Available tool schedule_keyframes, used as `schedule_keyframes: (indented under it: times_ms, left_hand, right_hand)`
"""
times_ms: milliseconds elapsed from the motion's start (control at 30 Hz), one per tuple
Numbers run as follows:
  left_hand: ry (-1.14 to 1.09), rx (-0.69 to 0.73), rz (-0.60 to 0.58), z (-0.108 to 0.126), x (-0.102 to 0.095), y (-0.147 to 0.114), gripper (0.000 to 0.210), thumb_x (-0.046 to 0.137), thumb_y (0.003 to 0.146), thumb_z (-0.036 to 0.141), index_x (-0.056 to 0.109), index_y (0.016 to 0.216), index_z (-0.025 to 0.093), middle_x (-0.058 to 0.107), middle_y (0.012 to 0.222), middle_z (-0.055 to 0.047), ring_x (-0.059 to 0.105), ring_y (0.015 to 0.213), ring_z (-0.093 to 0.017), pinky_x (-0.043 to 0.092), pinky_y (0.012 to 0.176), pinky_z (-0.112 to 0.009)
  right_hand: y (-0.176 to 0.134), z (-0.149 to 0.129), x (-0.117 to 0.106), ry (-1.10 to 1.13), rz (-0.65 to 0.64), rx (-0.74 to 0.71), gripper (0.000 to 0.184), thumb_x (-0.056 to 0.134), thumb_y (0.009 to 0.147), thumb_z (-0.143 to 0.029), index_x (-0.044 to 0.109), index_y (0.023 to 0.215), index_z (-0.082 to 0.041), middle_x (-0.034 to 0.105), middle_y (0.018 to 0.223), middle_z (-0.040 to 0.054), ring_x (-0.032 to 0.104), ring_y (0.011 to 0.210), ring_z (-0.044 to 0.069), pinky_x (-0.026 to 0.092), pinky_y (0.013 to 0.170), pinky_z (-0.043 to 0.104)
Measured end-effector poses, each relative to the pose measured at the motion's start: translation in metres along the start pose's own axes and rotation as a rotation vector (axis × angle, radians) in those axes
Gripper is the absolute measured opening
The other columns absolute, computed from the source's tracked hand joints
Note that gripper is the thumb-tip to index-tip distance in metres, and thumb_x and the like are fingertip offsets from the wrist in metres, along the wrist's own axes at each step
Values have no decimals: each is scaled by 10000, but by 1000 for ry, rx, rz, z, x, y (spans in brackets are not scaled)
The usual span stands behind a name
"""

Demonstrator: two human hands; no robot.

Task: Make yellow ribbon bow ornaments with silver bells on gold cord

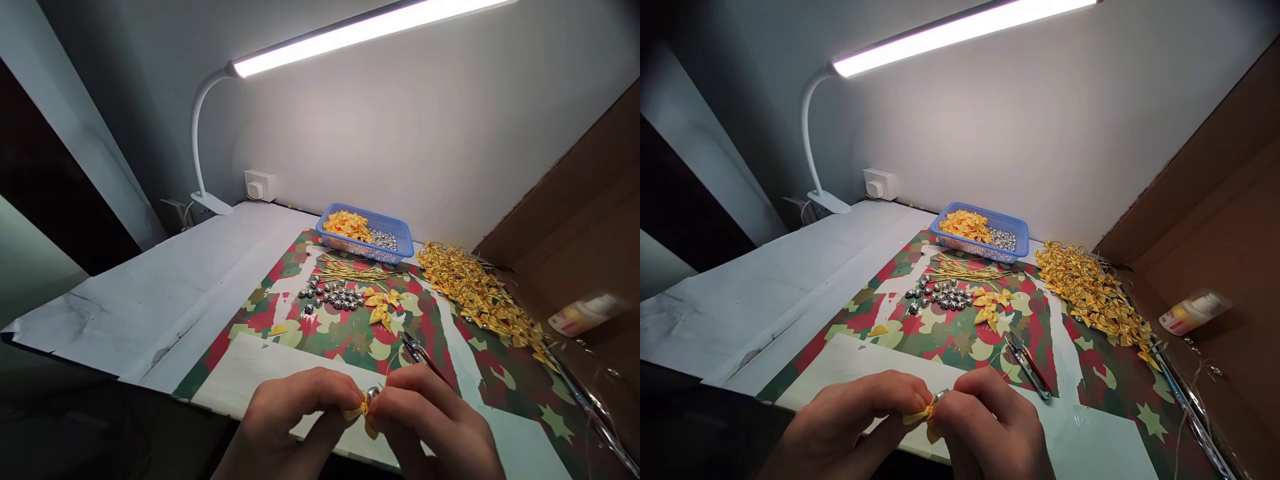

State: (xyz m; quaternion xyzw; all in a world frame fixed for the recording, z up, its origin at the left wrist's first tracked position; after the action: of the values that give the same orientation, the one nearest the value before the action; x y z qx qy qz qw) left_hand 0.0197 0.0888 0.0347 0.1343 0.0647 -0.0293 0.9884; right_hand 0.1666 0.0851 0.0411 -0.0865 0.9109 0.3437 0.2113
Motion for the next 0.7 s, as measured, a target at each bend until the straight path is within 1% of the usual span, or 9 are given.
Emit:
schedule_keyframes:
  times_ms: [100,200,300,367,400,467,567,633,700]
  left_hand:
    - [-2,-9,-41,-5,2,0,185,664,877,111,739,769,242,794,755,-3,748,690,-194,593,691,-237]
    - [-8,-21,-94,-13,4,0,210,615,899,129,725,750,227,784,738,-14,737,673,-192,579,663,-237]
    - [-2,-47,-132,-22,6,0,205,596,900,130,724,766,218,774,725,-13,713,644,-177,553,621,-222]
    - [8,-68,-141,-26,7,1,197,599,896,130,726,771,213,775,730,-11,703,644,-170,542,614,-213]
    - [16,-69,-145,-26,7,1,201,597,896,128,724,764,212,773,723,-7,697,638,-163,536,609,-207]
    - [43,-50,-145,-26,6,2,211,592,885,107,718,752,212,764,709,5,690,629,-151,531,608,-197]
    - [84,0,-112,-24,0,3,222,572,874,75,704,764,215,756,714,18,690,631,-140,535,610,-187]
    - [103,28,-98,-23,-3,3,215,568,884,76,694,783,217,757,736,19,699,651,-140,545,628,-187]
    - [115,48,-107,-21,-2,4,211,563,894,84,684,785,218,751,738,19,702,660,-142,554,644,-192]
  right_hand:
    - [1,8,5,97,-52,71,191,494,998,-165,552,824,-219,508,779,-7,474,615,102,368,552,208]
    - [-1,25,13,318,-136,233,196,535,975,-244,520,782,-219,486,773,-16,459,659,115,353,566,211]
    - [-6,38,21,521,-244,381,185,589,942,-291,535,783,-213,496,798,-14,453,697,119,363,606,210]
    - [-11,42,26,595,-318,455,166,592,933,-288,538,796,-211,496,800,-18,441,691,114,353,613,208]
    - [-13,43,26,591,-337,478,160,591,929,-284,534,799,-211,492,797,-21,435,688,112,345,613,208]
    - [-13,45,21,505,-311,478,157,582,932,-271,529,797,-211,485,785,-24,429,684,112,340,617,210]
    - [-7,42,5,319,-167,392,142,561,962,-266,564,826,-226,491,808,-22,455,690,114,362,621,209]
    - [-3,37,-2,234,-112,326,116,546,982,-270,615,891,-256,525,847,-17,505,722,117,385,621,206]
    - [0,31,-3,185,-91,259,136,530,993,-256,660,998,-297,580,913,-11,567,795,124,425,667,203]
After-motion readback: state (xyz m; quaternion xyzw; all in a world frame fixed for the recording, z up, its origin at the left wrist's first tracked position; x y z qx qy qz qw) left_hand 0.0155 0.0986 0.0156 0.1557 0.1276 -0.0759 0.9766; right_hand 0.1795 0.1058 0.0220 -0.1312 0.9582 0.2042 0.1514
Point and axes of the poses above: each hand's wrist, its own y-axis towards the middle knuckle, its own x-axis out of the palm, z = x × y, the point moved 8 cm from there along y, towards the middle knuckle
